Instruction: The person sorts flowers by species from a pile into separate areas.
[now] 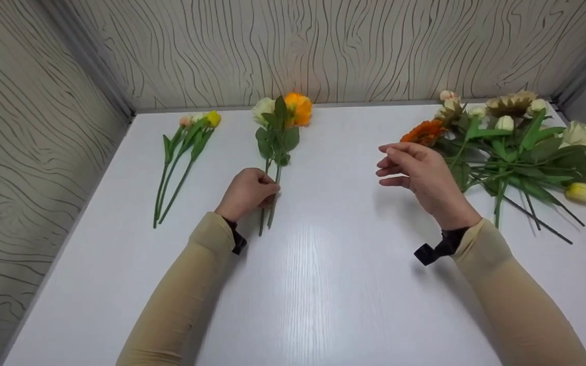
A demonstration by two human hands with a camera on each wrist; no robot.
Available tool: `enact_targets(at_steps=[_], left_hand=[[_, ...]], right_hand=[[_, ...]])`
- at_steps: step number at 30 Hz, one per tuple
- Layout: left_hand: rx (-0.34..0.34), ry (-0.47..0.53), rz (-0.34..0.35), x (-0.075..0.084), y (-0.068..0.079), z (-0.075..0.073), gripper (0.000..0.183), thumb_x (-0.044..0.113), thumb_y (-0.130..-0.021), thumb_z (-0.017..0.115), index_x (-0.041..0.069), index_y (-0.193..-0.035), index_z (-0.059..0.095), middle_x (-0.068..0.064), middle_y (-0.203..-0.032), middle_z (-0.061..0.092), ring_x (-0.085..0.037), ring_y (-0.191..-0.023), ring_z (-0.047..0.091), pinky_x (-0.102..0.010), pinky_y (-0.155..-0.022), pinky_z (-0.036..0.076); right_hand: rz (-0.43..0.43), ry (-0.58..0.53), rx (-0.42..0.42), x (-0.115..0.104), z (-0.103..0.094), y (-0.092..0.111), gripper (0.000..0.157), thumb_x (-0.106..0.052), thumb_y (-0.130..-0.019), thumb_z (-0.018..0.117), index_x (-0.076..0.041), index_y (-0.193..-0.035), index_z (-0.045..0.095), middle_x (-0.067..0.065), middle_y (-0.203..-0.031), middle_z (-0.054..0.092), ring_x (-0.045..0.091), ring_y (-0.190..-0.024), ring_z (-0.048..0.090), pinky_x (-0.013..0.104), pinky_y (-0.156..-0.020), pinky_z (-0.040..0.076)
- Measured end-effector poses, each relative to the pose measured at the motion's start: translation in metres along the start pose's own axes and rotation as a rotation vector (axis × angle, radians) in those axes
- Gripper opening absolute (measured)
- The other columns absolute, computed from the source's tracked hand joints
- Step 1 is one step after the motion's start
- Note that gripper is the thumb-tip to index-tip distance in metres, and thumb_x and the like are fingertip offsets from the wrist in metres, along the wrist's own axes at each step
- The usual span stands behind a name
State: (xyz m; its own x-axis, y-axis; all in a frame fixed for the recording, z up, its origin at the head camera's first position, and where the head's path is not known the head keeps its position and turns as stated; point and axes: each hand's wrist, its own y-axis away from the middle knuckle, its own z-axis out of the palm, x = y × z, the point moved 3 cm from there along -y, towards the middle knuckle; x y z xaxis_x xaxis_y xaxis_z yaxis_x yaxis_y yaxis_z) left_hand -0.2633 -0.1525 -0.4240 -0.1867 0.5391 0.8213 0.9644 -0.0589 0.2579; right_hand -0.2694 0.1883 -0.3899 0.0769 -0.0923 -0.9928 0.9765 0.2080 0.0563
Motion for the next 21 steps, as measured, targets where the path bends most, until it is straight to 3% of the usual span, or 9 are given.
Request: enact_targets(at_steps=[10,17,21], left_hand=[[0.027,0.006,0.039,-0.002,0.001,0.003,0.01,0.003,-0.094,0.068,0.0,-0.101,0.061,-0.015,-0.089,0.069,-0.024,-0.073,0.068,-0.034,-0.066,0.056],[0.048,-0.059,0.051,0.005,0.004,0.002,0.016,0.016,-0.098,0.07,0.004,-0.104,0.063,-0.012,-0.09,0.065,-0.024,-0.073,0.065,-0.032,-0.064,0.053],[0.059,-0.124,0.137,0.018,0.008,0.011,0.025,0.024,-0.099,0.07,0.006,-0.116,0.065,-0.008,-0.099,0.063,-0.023,-0.079,0.064,-0.032,-0.067,0.054]], right_hand=[[0.011,-0.009,-0.026,0.004,0.001,0.0,0.043,-0.029,-0.099,0.07,0.002,-0.128,0.064,0.014,-0.101,0.067,0.027,-0.096,0.067,0.037,-0.083,0.06],[0.003,0.039,-0.042,0.007,0.0,0.0,0.042,-0.03,-0.1,0.07,0.002,-0.127,0.064,0.015,-0.104,0.067,0.027,-0.096,0.068,0.036,-0.083,0.06],[0.004,0.106,-0.036,0.008,-0.005,-0.002,0.039,-0.03,-0.1,0.069,0.001,-0.124,0.065,0.015,-0.107,0.067,0.026,-0.096,0.069,0.034,-0.081,0.06]])
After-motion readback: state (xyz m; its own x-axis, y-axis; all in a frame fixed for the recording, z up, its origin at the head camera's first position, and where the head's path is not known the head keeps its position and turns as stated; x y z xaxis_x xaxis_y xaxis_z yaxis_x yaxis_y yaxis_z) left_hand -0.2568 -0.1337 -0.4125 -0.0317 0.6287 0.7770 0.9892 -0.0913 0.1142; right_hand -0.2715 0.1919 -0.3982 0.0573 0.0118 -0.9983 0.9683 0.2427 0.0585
